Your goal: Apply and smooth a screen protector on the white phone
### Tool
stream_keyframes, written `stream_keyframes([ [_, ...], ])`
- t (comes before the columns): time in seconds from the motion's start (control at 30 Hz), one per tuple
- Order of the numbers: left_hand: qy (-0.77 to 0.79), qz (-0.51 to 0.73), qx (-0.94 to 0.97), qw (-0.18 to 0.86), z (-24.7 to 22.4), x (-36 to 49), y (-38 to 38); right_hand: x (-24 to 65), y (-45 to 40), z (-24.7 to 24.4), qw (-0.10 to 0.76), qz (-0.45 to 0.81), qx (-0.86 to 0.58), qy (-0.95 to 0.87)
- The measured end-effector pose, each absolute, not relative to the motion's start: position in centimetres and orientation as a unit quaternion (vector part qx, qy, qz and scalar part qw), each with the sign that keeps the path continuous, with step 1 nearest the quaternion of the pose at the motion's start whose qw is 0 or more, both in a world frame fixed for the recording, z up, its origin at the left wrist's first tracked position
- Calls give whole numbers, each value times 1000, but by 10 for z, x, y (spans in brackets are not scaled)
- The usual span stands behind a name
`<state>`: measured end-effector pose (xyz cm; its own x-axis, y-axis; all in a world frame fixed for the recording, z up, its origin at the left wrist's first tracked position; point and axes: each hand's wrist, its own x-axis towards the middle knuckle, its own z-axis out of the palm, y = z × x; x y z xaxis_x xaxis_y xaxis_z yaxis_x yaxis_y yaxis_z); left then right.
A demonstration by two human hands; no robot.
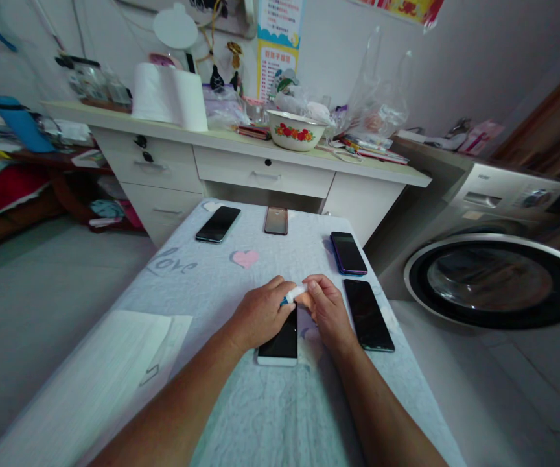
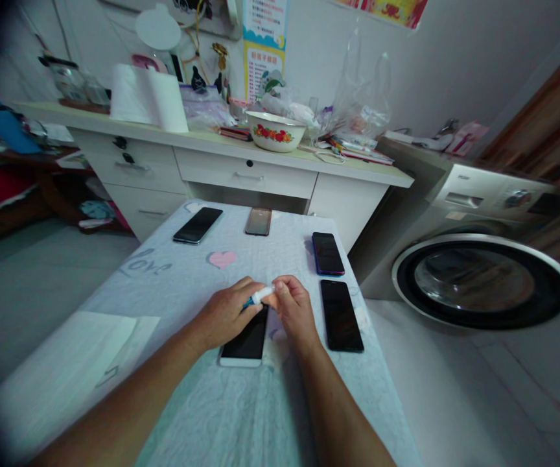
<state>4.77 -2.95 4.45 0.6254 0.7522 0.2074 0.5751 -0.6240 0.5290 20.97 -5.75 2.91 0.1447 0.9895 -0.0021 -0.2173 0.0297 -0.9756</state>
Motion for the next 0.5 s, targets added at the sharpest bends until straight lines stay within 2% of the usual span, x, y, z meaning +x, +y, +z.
stream_keyframes([
  [0.13, 396, 214, 867, 214, 43, 47, -28, 214, -56, 29, 610, 449, -504, -416],
  [0.23, 397, 244, 856, 225, 41, 46, -27, 217, -56, 27, 588, 373, -554, -456],
  [0.33, 388, 288, 839, 249, 40, 45, -26, 221, -56, 25, 521, 260, -629, -515],
  [0.5, 385, 349, 802, 295, 44, 43, -23, 227, -54, 21, 385, 153, -717, -560],
])
